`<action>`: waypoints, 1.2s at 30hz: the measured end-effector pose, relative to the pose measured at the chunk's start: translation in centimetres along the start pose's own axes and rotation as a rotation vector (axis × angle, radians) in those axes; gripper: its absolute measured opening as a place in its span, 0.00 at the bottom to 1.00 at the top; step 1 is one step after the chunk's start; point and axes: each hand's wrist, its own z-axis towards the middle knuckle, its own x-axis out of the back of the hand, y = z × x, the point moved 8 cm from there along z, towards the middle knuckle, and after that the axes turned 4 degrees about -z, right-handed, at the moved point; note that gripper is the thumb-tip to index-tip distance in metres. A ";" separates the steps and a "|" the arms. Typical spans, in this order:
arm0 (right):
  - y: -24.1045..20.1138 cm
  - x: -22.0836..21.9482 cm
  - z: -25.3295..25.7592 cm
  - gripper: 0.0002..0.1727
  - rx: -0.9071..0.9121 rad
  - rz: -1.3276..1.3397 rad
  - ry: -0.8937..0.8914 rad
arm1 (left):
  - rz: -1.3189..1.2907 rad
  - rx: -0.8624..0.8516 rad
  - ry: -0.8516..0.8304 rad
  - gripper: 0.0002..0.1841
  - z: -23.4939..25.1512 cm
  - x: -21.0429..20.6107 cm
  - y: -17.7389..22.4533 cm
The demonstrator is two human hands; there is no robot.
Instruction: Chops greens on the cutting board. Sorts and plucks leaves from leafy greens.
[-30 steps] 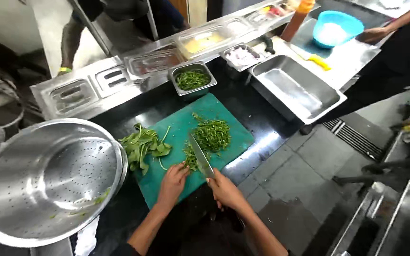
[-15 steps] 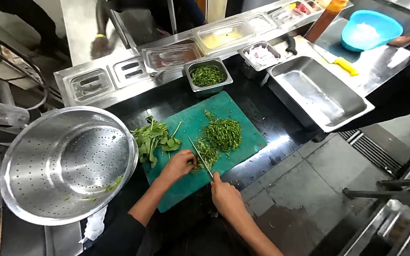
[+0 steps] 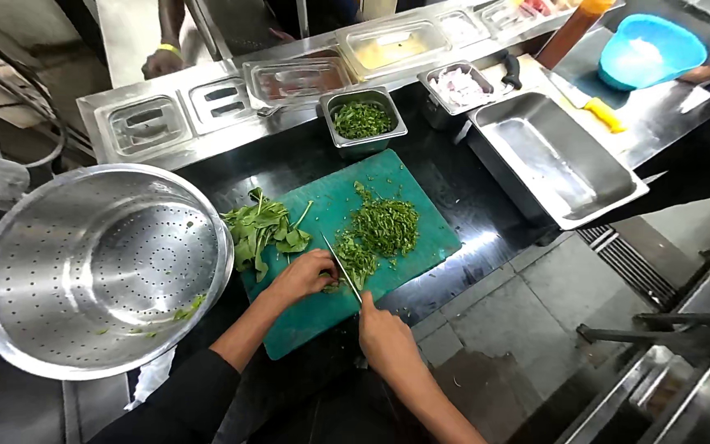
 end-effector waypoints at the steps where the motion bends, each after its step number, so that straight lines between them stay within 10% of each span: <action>1: 0.1 -0.3 -0.2 0.23 -0.007 0.007 -0.006 | -0.019 -0.021 0.021 0.02 -0.1 0.1 -0.2; 24: 0.2 -1.4 2.4 0.25 0.024 0.020 0.009 | -0.062 -0.185 0.222 0.02 -2.3 0.4 -0.8; 36: 6.6 6.7 5.1 0.23 0.069 0.219 0.135 | 0.049 -0.137 0.441 0.10 -4.5 -1.2 -1.0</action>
